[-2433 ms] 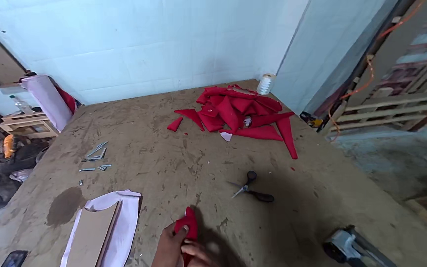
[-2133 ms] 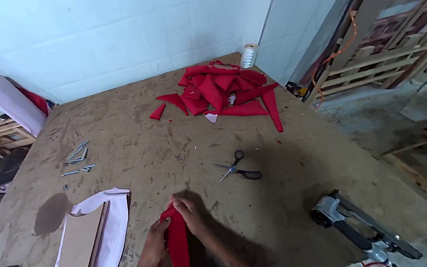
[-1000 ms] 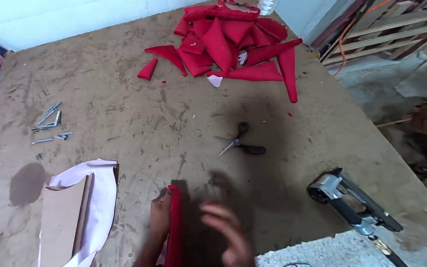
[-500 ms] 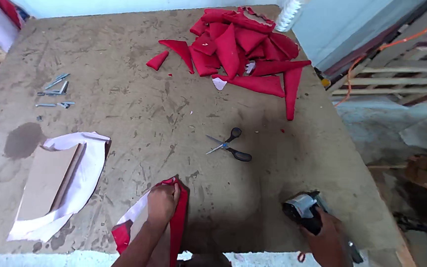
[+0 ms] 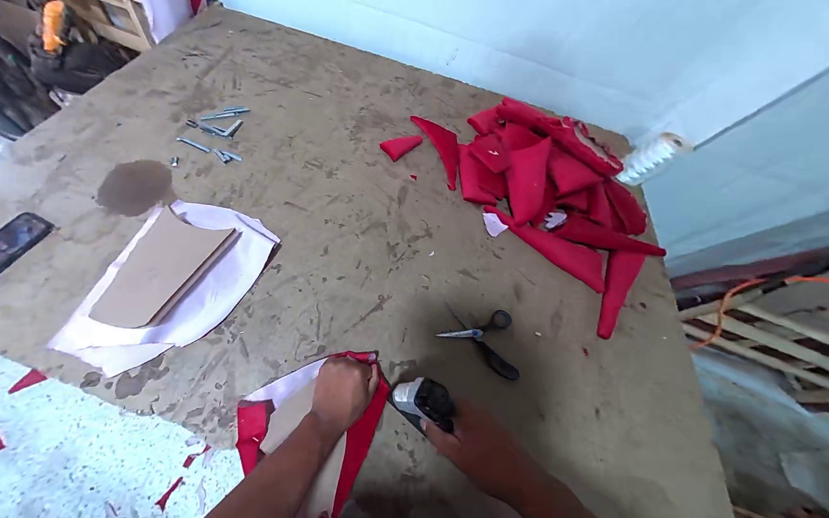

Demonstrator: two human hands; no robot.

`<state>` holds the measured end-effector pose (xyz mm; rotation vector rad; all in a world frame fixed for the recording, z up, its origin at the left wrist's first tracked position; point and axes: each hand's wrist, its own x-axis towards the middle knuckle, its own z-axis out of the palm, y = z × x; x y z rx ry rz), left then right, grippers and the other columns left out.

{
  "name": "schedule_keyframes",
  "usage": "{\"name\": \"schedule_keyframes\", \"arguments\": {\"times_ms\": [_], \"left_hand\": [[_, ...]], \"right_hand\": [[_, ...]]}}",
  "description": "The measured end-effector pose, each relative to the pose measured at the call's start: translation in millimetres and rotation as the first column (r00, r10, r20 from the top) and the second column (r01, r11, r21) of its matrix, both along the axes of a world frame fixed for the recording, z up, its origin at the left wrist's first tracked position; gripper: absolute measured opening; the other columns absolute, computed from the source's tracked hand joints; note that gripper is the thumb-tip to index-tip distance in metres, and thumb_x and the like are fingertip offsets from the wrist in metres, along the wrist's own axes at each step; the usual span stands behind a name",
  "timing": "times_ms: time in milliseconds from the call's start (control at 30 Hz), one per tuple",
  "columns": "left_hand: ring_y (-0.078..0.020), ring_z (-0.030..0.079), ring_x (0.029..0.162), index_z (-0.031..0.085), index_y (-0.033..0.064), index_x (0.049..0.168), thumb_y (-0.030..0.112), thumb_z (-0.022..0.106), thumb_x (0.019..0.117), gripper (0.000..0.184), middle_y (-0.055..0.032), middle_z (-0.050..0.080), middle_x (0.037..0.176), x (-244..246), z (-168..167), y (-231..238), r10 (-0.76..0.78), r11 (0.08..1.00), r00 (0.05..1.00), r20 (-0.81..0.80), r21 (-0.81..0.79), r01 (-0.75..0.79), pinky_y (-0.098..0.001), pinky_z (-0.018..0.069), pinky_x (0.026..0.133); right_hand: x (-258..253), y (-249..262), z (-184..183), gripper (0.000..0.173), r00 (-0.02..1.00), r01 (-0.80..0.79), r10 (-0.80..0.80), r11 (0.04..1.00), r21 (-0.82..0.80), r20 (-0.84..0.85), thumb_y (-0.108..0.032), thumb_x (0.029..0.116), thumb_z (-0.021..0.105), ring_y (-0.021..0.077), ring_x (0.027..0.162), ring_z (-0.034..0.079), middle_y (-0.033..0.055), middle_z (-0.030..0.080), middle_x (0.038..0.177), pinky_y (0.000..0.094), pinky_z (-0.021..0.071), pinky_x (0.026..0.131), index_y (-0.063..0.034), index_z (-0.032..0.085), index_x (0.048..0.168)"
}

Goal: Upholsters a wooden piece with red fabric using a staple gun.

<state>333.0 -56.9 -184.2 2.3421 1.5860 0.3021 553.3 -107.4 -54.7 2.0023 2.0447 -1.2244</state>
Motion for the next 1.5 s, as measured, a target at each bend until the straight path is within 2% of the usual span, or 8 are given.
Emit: {"name": "schedule_keyframes", "arguments": {"times_ms": [533,667,767,867,1033,1200,1400,1500], "left_hand": [[-0.0293,0.075,0.084,0.066,0.0071,0.072,0.040,0.036,0.1048,0.055,-0.0119,0.073,0.077,-1.8,9.9,2.5,-0.011,0.986,1.000,0.001,-0.167,0.011,-0.0501,0.0583,0.072],[-0.0311,0.073,0.091,0.067,0.0076,0.076,0.049,0.038,0.1039,0.057,-0.0129,0.072,0.085,-5.0,36.8,33.2,0.176,0.869,0.975,0.134,-0.487,-0.090,-0.0562,0.0568,0.079],[-0.0212,0.062,0.066,0.061,0.0103,0.067,0.044,0.053,0.1011,0.048,-0.0052,0.061,0.067,-10.8,29.7,63.9,0.458,0.717,0.751,0.477,-0.697,0.005,-0.0475,0.0522,0.064],[-0.0193,0.070,0.074,0.073,0.0047,0.086,0.038,0.058,0.1038,0.040,-0.0087,0.072,0.079,-6.0,30.9,89.0,0.657,0.550,0.506,0.558,-0.815,0.184,-0.0418,0.0593,0.072],[-0.0203,0.072,0.085,0.072,0.0016,0.108,0.038,0.053,0.1074,0.041,-0.0121,0.074,0.093,-7.1,45.8,95.0,0.775,0.457,0.398,0.491,-0.870,0.183,-0.0399,0.0610,0.079],[-0.0245,0.073,0.099,0.070,0.0043,0.119,0.060,0.036,0.1068,0.066,-0.0135,0.075,0.105,-22.9,62.0,84.5,0.751,0.393,0.527,0.397,-0.911,0.126,-0.0470,0.0612,0.088],[-0.0211,0.073,0.091,0.073,0.0097,0.113,0.070,0.036,0.1018,0.071,-0.0090,0.076,0.098,-80.7,126.5,52.7,0.537,0.282,0.822,0.190,-0.959,0.037,-0.0433,0.0620,0.080],[-0.0185,0.072,0.086,0.071,0.0108,0.111,0.049,0.050,0.1058,0.044,-0.0068,0.074,0.095,-80.5,147.5,57.5,0.459,0.441,0.875,0.154,-0.895,-0.073,-0.0408,0.0607,0.074]], "right_hand": [[-45.0,0.3,21.8,0.033,0.990,-0.137,0.143,0.971,-0.194,0.017,-0.036,0.0979,0.062,0.0274,0.094,0.071,0.0128,0.072,0.099,0.0500,0.0565,0.085,-0.0096,0.068,0.117],[-17.4,-28.4,42.3,0.044,0.991,0.128,-0.128,0.992,-0.004,-0.027,-0.029,0.0942,0.072,0.0291,0.109,0.069,0.0168,0.070,0.120,0.0501,0.0556,0.098,-0.0033,0.065,0.129],[25.9,-55.2,27.1,0.050,0.925,0.331,-0.355,0.928,0.172,0.135,-0.020,0.0896,0.076,0.0373,0.107,0.070,0.0222,0.061,0.136,0.0559,0.0585,0.090,-0.0013,0.062,0.134],[72.8,-72.7,-25.3,0.064,0.866,0.384,-0.452,0.876,0.293,0.215,-0.023,0.0891,0.075,0.0420,0.117,0.064,0.0273,0.052,0.143,0.0573,0.0563,0.095,0.0011,0.054,0.144],[15.8,-56.0,-47.5,0.052,0.818,0.569,-0.550,0.732,0.374,-0.168,-0.045,0.0974,0.063,0.0314,0.139,0.051,0.0157,0.057,0.145,0.0521,0.0449,0.113,-0.0075,0.066,0.134],[-111.6,64.9,-55.4,0.090,0.378,0.857,-0.640,0.515,-0.008,-0.669,-0.050,0.0835,0.075,0.0217,0.142,0.047,0.0125,0.047,0.156,0.0439,0.0474,0.113,-0.0076,0.041,0.156],[-144.9,95.9,-68.3,0.068,0.310,0.871,-0.723,0.476,-0.120,-0.617,-0.032,0.0796,0.071,0.0180,0.124,0.060,0.0088,0.063,0.135,0.0431,0.0537,0.101,-0.0137,0.055,0.143],[-150.0,96.5,-70.8,0.067,0.316,0.889,-0.716,0.453,-0.069,-0.623,-0.033,0.0793,0.071,0.0188,0.130,0.056,0.0082,0.060,0.139,0.0444,0.0507,0.105,-0.0149,0.057,0.143]]}}
